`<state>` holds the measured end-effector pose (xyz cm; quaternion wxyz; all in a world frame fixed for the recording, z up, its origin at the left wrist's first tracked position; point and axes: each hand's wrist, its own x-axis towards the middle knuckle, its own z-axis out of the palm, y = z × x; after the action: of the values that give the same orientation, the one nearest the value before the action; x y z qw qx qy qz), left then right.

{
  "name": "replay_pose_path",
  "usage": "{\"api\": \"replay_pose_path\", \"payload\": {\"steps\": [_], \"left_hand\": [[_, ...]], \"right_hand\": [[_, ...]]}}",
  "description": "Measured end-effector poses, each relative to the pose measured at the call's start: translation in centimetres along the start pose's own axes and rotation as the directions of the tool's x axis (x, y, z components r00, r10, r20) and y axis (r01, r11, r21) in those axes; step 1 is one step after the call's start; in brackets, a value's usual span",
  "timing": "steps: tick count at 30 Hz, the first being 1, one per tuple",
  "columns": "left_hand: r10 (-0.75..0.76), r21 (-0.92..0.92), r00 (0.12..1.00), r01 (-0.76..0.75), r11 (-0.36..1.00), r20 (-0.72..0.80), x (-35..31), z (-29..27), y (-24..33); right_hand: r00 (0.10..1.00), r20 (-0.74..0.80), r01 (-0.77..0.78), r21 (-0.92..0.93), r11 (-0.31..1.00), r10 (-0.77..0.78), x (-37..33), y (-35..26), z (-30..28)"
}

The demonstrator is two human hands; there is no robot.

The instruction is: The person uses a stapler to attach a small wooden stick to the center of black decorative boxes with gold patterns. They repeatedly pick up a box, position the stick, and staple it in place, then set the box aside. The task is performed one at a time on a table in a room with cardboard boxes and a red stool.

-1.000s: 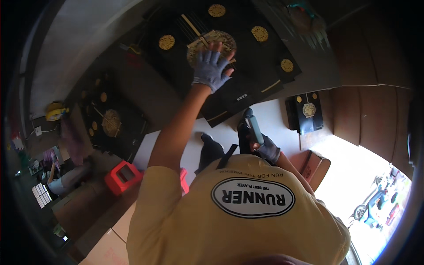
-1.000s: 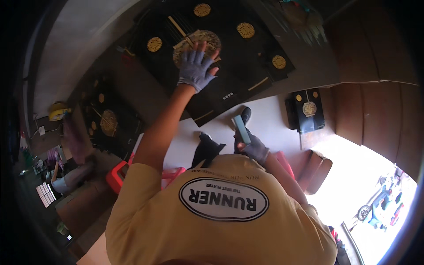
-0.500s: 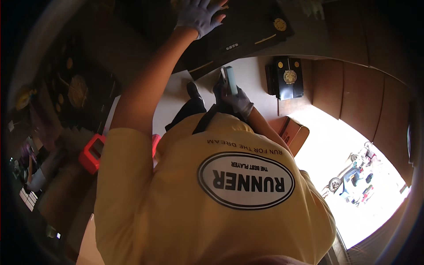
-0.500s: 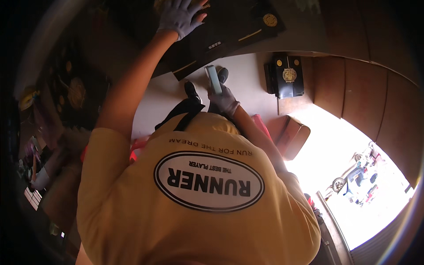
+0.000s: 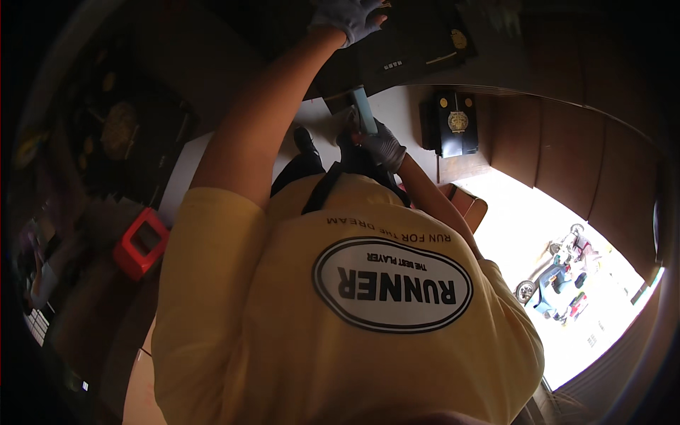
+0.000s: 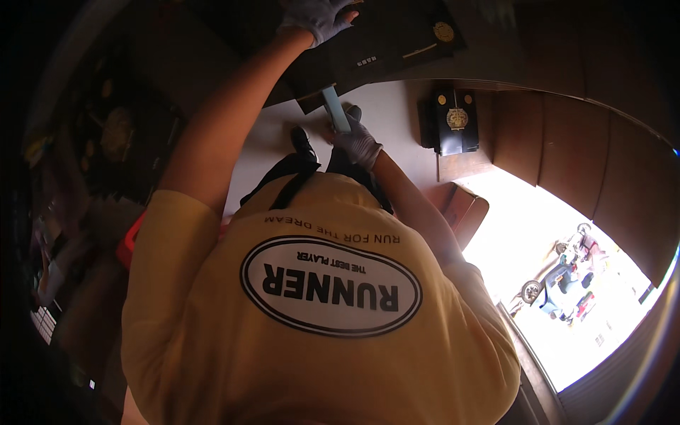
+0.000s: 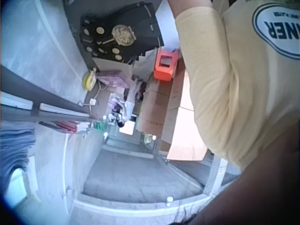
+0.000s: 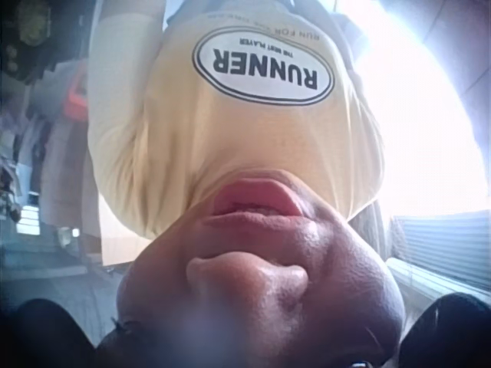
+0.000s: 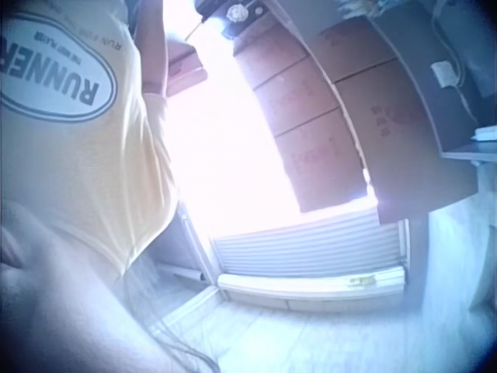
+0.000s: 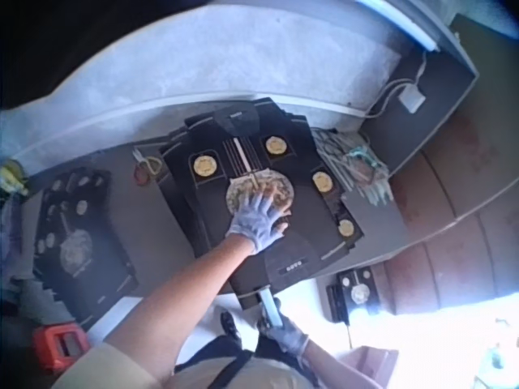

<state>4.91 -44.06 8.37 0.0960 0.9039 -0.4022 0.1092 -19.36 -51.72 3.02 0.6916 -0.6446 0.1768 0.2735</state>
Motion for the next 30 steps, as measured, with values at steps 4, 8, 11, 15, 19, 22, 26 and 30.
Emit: {"api": "replay_pose_path", "payload": {"steps": [4,8,11,15,19,22,26,30], "left_hand": [[0.016,0.010,1.000,-0.016,1.000,-0.014,0.0,-0.4,0.0],[-0.186,0.014,0.980,0.187,0.982,-0.074,0.1,-0.4,0.0],[-0.315,0.067,0.936,0.328,0.942,-0.157,0.4,0.8,-0.6],[-0.173,0.112,0.984,0.168,0.979,0.037,-0.2,0.6,0.2],[0.014,0.135,0.993,-0.030,0.990,0.117,-2.0,-0.5,1.7],[0.070,0.100,0.995,-0.077,0.992,0.075,-2.1,-1.0,1.4],[0.046,-0.005,0.999,-0.046,0.999,0.028,-2.0,-0.2,0.0],[0.059,0.028,0.998,-0.060,0.998,0.037,-3.3,-1.7,-0.2]], "right_hand": [[0.998,-0.052,0.025,0.057,0.998,-0.022,-0.3,0.6,0.1],[0.988,-0.146,0.074,0.193,0.978,-0.045,-0.4,1.6,0.8],[0.981,-0.190,0.022,0.227,0.974,0.023,-0.1,-0.1,1.3],[0.982,-0.181,0.083,0.210,0.974,-0.045,1.2,0.8,-0.1],[0.982,-0.063,0.140,-0.394,0.908,-0.179,1.9,1.9,-1.4],[0.970,-0.053,0.182,-0.486,0.855,-0.237,2.4,2.7,-1.6],[0.973,-0.167,0.167,0.023,0.986,-0.161,0.4,-2.0,-0.8],[0.984,-0.168,0.080,0.076,0.994,-0.066,0.9,-1.9,-4.2]]}}
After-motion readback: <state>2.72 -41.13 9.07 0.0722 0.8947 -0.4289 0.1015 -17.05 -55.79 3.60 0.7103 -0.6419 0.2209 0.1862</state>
